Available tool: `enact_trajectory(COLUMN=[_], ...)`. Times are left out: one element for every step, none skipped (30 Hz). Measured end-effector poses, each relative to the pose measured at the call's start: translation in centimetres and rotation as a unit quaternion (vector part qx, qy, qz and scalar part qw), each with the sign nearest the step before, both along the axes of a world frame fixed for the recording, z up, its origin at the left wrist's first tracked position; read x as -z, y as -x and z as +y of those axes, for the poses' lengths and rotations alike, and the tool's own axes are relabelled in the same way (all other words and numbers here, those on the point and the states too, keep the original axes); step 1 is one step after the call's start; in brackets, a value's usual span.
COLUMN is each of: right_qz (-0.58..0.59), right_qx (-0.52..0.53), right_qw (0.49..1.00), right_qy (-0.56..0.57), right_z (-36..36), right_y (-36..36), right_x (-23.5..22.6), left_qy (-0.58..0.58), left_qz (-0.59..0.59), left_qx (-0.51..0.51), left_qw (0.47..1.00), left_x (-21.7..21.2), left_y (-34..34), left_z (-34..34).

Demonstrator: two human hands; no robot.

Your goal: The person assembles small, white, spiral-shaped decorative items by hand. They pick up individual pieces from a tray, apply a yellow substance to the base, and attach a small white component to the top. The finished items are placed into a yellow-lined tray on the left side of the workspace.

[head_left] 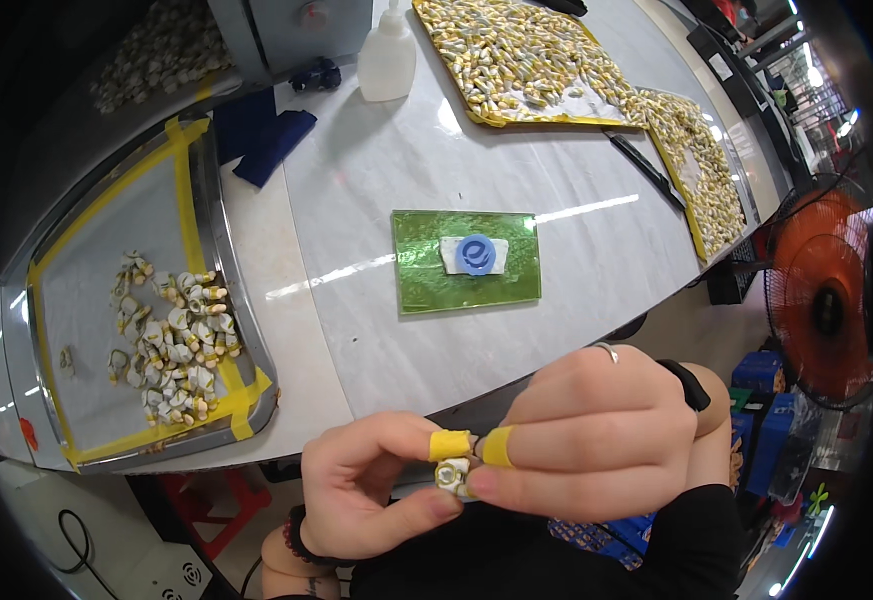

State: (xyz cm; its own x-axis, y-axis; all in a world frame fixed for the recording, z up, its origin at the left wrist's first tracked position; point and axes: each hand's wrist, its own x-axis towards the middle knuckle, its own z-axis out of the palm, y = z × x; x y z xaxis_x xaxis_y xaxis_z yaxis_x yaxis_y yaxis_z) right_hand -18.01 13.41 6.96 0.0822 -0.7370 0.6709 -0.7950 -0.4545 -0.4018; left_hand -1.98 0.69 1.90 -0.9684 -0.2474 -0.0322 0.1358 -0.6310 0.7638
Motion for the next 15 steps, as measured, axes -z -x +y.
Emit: enact_trajectory(right_qz=[0.007,0.013,0.013,0.013,0.012,0.023,0.043,0.062,0.08,0.089,0.093,0.096,0.112,0.122,0.113], right_qx=[0.015,0.03,0.034,0.039,0.045,0.053,0.067,0.083,0.109,0.115,0.141,0.192,0.295,0.395,0.465], right_qw=[1.0,0.999,0.999,0.999,0.998,0.998,0.996,0.994,0.99,0.989,0.985,0.977,0.949,0.91,0.878], right_qy=[-0.001,-0.002,-0.014,-0.025,-0.036,-0.035,-0.041,-0.048,-0.05,-0.041,-0.032,0.003,0.022,0.031,0.025], right_z=[0.1,0.2,0.4,0.6,0.7,0.9,1.2,1.7,2.7,2.9,3.4,3.4,4.7,6.0,6.8], right_y=[-0.3,-0.6,-0.8,-1.0,-1.1,-1.0,-1.0,-0.9,-0.7,0.0,0.9,1.7,3.2,4.9,7.7], right_x=[-0.2,-0.4,-0.6,-0.7,-0.8,-0.8,-1.1,-1.5,-2.0,-1.9,-1.8,-2.3,-3.3,-4.3,-4.6], left_qy=[0.026,0.052,0.071,0.091,0.11,0.134,0.151,0.167,0.156,0.161,0.165,0.211,0.199,0.177,0.171], left_qz=[0.018,0.036,0.033,0.03,0.026,0.021,0.026,0.03,0.026,0.02,0.014,0.008,0.03,0.034,0.026], left_qx=[-0.003,-0.005,-0.005,-0.005,-0.003,-0.002,0.004,0.012,0.008,-0.004,-0.014,-0.007,0.013,0.009,-0.008], left_qw=[0.999,0.998,0.997,0.995,0.994,0.991,0.988,0.985,0.987,0.987,0.986,0.977,0.979,0.984,0.985], left_x=[0.3,0.4,0.4,0.4,0.3,0.3,0.3,0.2,0.3,0.5,0.7,0.2,0.0,0.1,0.1], left_y=[0.0,-0.1,0.0,0.1,0.1,0.4,0.6,0.9,1.1,0.9,0.7,-0.9,-0.6,-0.3,-0.5], left_z=[-0.1,-0.3,-0.3,-0.3,-0.4,-0.4,-0.3,-0.2,0.2,0.2,0.2,-0.5,-0.9,-1.0,-0.9])
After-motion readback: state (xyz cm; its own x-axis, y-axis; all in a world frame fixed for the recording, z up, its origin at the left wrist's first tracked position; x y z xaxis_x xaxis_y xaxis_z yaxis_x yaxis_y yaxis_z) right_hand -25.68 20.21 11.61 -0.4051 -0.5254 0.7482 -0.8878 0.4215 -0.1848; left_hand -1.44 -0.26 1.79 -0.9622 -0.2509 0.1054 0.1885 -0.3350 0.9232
